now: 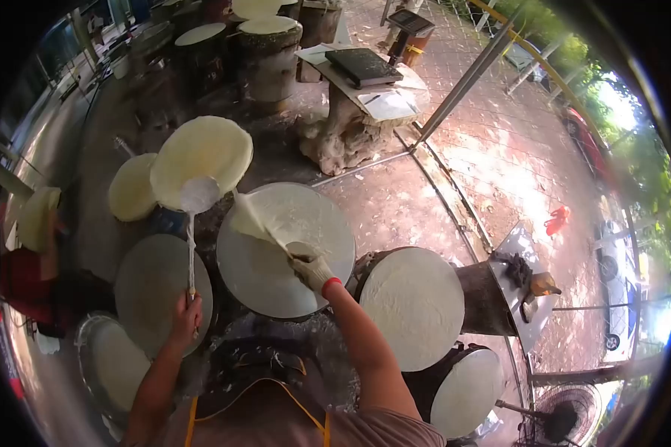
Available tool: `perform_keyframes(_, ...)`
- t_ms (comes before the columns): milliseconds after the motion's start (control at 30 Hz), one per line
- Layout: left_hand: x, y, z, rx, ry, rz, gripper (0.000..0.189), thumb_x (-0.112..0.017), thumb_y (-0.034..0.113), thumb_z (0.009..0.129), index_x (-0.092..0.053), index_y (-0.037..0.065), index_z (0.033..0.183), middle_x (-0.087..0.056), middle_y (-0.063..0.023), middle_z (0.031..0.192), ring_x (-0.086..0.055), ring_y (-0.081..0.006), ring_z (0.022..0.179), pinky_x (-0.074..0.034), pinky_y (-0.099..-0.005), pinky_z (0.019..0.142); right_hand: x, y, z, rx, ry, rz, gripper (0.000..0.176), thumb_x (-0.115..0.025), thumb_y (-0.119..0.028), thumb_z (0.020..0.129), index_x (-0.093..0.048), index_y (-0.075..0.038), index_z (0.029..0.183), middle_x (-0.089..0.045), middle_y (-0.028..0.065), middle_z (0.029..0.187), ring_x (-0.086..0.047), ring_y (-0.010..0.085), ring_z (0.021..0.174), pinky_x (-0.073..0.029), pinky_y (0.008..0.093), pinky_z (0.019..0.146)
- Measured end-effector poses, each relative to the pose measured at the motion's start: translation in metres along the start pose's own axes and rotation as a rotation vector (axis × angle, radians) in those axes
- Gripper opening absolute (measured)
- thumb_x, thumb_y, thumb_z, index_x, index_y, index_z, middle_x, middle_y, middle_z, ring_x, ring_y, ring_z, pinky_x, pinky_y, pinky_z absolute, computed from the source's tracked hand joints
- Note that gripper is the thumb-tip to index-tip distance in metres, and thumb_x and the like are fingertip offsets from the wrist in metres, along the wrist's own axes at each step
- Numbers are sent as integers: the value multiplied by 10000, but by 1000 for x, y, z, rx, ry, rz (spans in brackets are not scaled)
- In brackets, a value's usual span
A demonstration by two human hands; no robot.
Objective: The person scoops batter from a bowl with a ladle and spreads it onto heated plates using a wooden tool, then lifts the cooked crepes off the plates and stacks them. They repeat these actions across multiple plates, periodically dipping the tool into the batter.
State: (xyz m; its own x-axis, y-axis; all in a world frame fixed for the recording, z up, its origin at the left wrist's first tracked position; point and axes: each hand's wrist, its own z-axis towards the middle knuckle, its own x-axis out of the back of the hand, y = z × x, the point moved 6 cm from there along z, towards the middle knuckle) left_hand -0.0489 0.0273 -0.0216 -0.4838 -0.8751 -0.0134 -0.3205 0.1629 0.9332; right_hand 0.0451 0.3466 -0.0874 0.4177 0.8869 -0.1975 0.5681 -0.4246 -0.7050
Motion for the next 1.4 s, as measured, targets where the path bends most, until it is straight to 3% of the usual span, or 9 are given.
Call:
perform_keyframes(200,1,-25,-23,16,143,16,118,-514,134,854,-468,49,922,-378,19,560,-363,-57,396,-292,-226,365,59,-10,4,216,225,217,309,-595,-182,850,-588,-1,1100,-555,-1,791,-495,65,631,-433,195,535)
perform_keyframes(267,-2,-33,-27,37,184,84,118,-507,132,853,-470,53,933,-377,25,570,-369,-49,415,-306,-228,374,31,-38,-1,94,40,-59,314,-598,-193,846,-586,-16,1106,-556,0,757,-490,67,596,-404,190,500)
perform_keyframes(433,-1,-61,-39,-149,326,593,159,-519,122,832,-472,35,956,-534,-134,669,-557,-291,586,-408,-375,489,53,40,14,-12,-277,-13,305,-639,-263,830,-617,-80,1073,-551,-21,635,-450,48,456,-328,209,373)
perform_keyframes(567,-30,-52,-67,-46,217,988,230,-528,129,806,-475,20,1002,-573,-255,837,-559,-442,802,-422,-494,643,94,-18,-13,10,-17,-94,265,-592,-224,842,-617,-69,1056,-539,-10,646,-425,61,448,-316,208,392)
perform_keyframes(633,-35,-65,-85,52,147,1002,265,-525,138,799,-474,22,1032,-576,-247,867,-566,-425,816,-424,-500,687,93,-37,20,198,164,-23,265,-584,-249,849,-617,-99,1065,-528,-17,634,-399,51,430,-288,205,368)
perform_keyframes(833,-44,-94,-142,6,166,1127,360,-519,150,793,-461,13,1120,-573,-223,964,-564,-395,886,-435,-491,755,45,11,-20,-192,-439,-328,277,-567,-280,862,-607,-114,1080,-520,-22,618,-410,57,419,-277,211,357)
perform_keyframes(1000,-58,-100,-158,-17,196,1080,387,-504,144,807,-441,8,1164,-568,-225,1004,-556,-403,923,-441,-480,771,113,3,10,142,6,-56,228,-582,-279,852,-630,-99,985,-543,-23,624,-422,68,411,-282,219,357)
perform_keyframes(1133,-66,-92,-154,-10,189,1047,376,-487,139,825,-436,11,1176,-564,-242,1015,-553,-412,921,-439,-483,774,66,21,-5,-40,-345,-251,216,-608,-288,832,-663,-116,951,-547,-18,626,-421,70,409,-267,223,352)
perform_keyframes(1400,-48,-88,-151,-195,132,1043,342,-517,150,829,-464,-10,1126,-577,-256,938,-559,-429,861,-443,-484,730,114,78,-31,232,67,43,253,-589,-163,849,-632,-29,1059,-606,3,757,-525,67,622,-392,193,481)
